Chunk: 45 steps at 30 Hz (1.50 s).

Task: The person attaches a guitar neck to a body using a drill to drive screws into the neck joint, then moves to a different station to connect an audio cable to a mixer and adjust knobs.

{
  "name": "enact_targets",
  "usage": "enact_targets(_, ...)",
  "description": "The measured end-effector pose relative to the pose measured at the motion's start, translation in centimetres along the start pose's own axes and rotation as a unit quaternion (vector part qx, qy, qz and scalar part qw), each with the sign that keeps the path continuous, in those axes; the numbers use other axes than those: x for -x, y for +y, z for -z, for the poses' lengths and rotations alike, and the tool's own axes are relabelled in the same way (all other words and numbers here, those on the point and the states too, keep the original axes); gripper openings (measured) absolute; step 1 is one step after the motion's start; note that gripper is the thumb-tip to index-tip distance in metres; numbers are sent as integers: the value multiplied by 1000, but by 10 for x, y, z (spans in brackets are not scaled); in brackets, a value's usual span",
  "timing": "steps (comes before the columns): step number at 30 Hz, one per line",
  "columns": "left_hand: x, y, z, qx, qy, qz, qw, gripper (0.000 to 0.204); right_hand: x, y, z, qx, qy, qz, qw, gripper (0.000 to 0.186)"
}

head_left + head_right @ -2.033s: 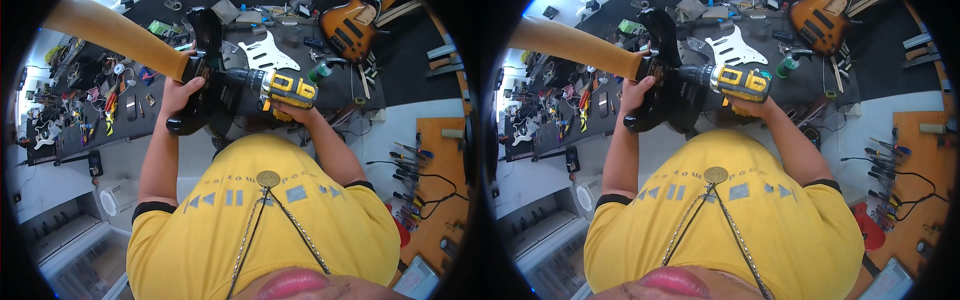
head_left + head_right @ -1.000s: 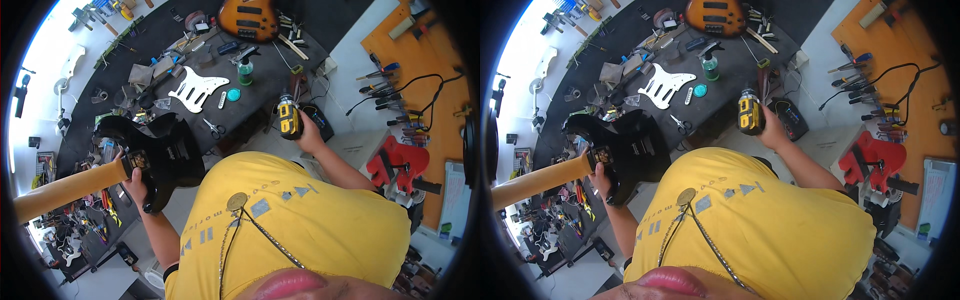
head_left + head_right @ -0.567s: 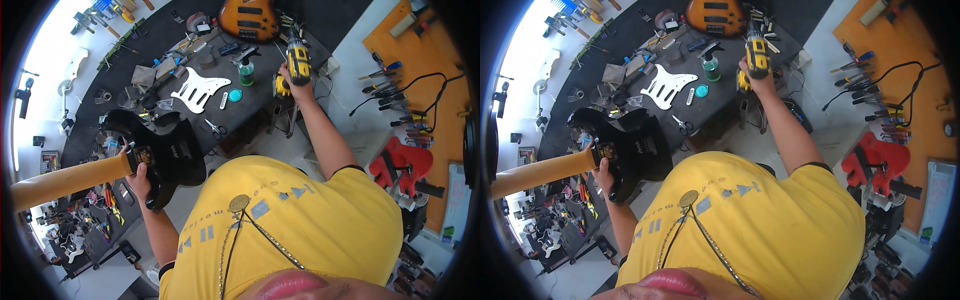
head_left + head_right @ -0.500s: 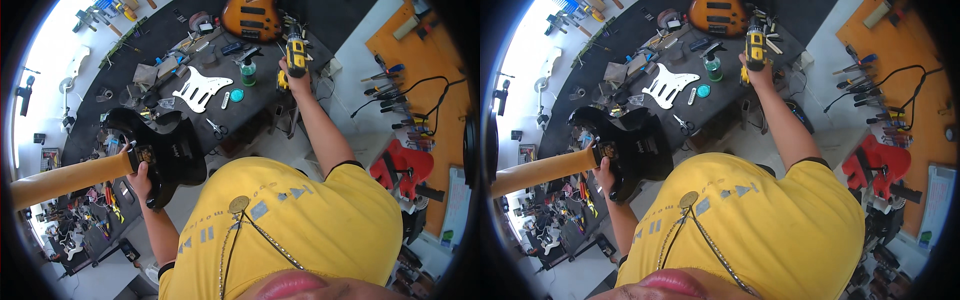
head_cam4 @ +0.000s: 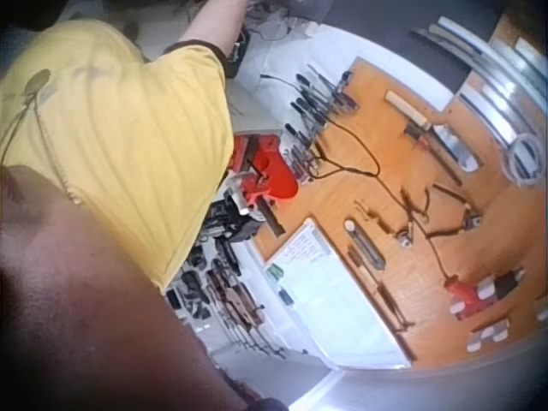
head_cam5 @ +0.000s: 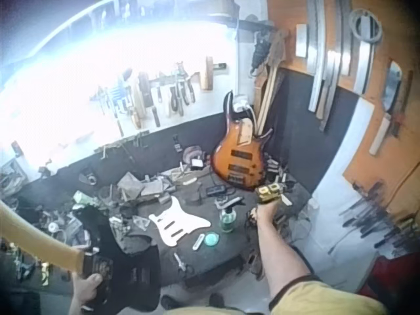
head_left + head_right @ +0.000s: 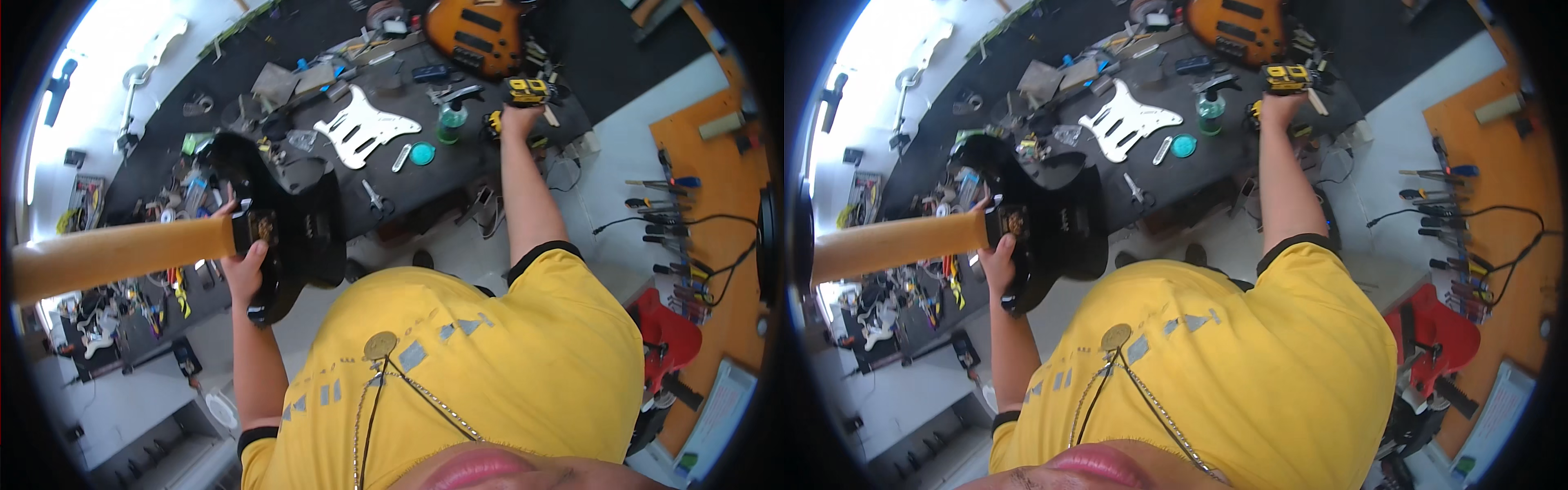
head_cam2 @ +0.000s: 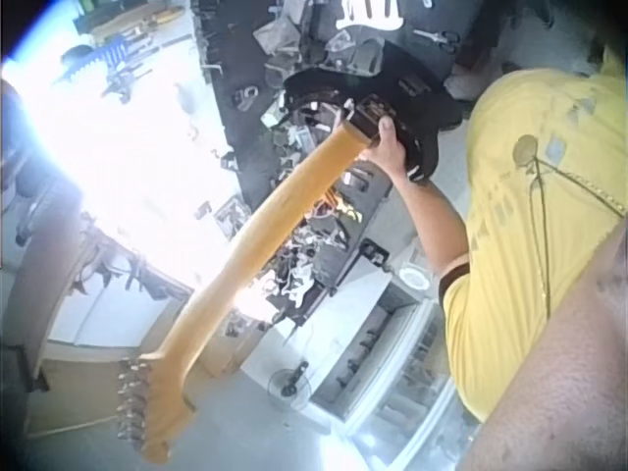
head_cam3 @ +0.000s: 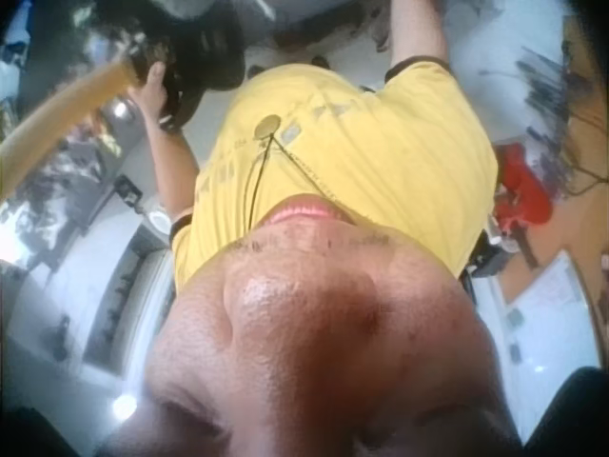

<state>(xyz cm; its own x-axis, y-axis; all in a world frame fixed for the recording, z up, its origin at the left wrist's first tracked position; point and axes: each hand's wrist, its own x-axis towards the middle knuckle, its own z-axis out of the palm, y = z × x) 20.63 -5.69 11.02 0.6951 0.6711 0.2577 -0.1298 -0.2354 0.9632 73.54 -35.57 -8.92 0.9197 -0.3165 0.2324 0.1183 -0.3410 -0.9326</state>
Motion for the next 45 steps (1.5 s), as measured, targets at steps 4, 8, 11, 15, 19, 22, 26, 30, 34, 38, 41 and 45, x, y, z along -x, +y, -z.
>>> enact_targets(4, -11, 1, -6, -42, -9, 11, 999, 74, 4, 24, 4, 21, -12, 12, 1000, 98)
enact_targets(8, -19, 13, -13, 28, -25, 45, 998, 74, 16, 29, 4, 22, -22, 43, 999, 103)
enact_targets(11, -26, 17, -18, 55, -15, 45, 997, 74, 20, 18, 9, 25, -8, 32, 999, 101)
enact_targets(15, -31, 16, -15, 70, -12, 50, 996, 72, 34, 9, 23, 51, -71, -26, 996, 90)
enact_targets(19, -35, 16, -15, 77, -21, 43, 996, 66, 87, 18, 37, -68, -44, -47, 996, 67)
enact_targets(22, -32, 9, -14, 63, 12, 29, 998, 64, 167, 16, 59, -63, -150, -34, 986, 49)
enact_targets(26, -26, 7, -13, 30, 41, 39, 998, 63, 251, -22, 89, -19, -493, -4, 870, 22)
enact_targets(30, -21, 11, -16, 14, 63, 29, 997, 64, 274, -46, 68, 90, -648, 127, 746, 27)
enact_targets(34, -12, 5, -11, 4, 77, 22, 997, 65, 300, -57, 34, 163, -595, 251, 746, 36)
enact_targets(38, 5, 8, -11, -9, 93, 31, 995, 67, 305, -57, 14, 206, -593, 385, 677, 41)
enact_targets(41, 12, 16, -8, -28, 103, 13, 994, 67, 301, -51, 1, 246, -607, 359, 665, 41)
enact_targets(45, 35, 26, 2, 17, 112, 85, 990, 71, 311, -79, 4, 232, -452, 452, 733, 38)
